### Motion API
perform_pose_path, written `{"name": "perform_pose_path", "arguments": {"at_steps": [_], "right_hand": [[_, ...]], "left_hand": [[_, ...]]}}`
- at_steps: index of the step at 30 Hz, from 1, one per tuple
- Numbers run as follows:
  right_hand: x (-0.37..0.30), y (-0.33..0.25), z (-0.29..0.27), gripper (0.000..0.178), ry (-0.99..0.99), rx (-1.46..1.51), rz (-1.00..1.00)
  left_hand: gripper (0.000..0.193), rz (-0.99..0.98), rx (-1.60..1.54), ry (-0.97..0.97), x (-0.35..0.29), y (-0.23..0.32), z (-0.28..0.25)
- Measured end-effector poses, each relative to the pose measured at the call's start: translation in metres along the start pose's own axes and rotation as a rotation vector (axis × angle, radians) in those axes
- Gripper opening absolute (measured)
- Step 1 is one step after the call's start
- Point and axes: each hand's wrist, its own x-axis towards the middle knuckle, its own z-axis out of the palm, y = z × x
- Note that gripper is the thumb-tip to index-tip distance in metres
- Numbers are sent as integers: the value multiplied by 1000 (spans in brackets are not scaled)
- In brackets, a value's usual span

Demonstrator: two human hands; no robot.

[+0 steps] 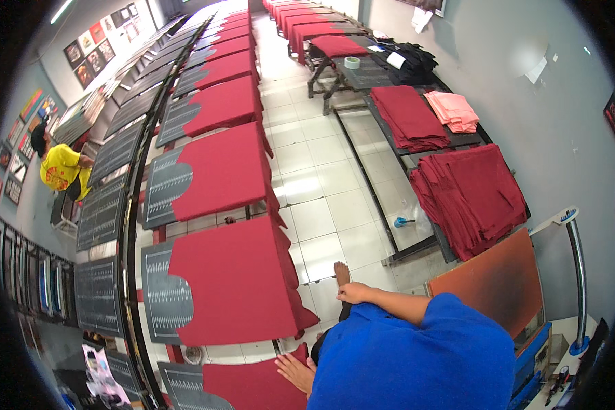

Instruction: The person prepares garment pieces for screen printing by smoothing them onto a series of printing platens, then collects and stacks the items from a table.

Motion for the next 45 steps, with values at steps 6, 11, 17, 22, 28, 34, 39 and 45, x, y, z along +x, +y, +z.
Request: {"name": "perform_pose_path", "arguments": {"at_steps": [6, 11, 17, 22, 28, 34, 39, 45], "right_hand": [[89, 55, -99, 46, 92, -57, 19], [132, 92, -215, 45, 147, 221, -18], [158, 141, -347, 44, 304, 561, 37], [191, 178, -438, 36, 685, 616, 33], [191, 212, -585, 47, 1346, 163, 298], [225, 256, -657, 81, 1221, -56, 923], [271, 263, -705, 88, 1148, 58, 1147], [302, 276, -745, 75, 1266, -21, 1100]], "left_hand": [[48, 426, -396, 99, 123, 64, 11], [51, 316, -232, 107, 255, 169, -8], [64, 162, -49, 140, 413, 240, 4], [52, 379, -196, 91, 511, 291, 21], [36, 546, -489, -184, 657, 382, 76], [24, 783, -553, -692, 843, 531, 109], [26, 1131, -406, -775, 952, 688, 90], [27, 1157, -510, -789, 995, 805, 99]]}}
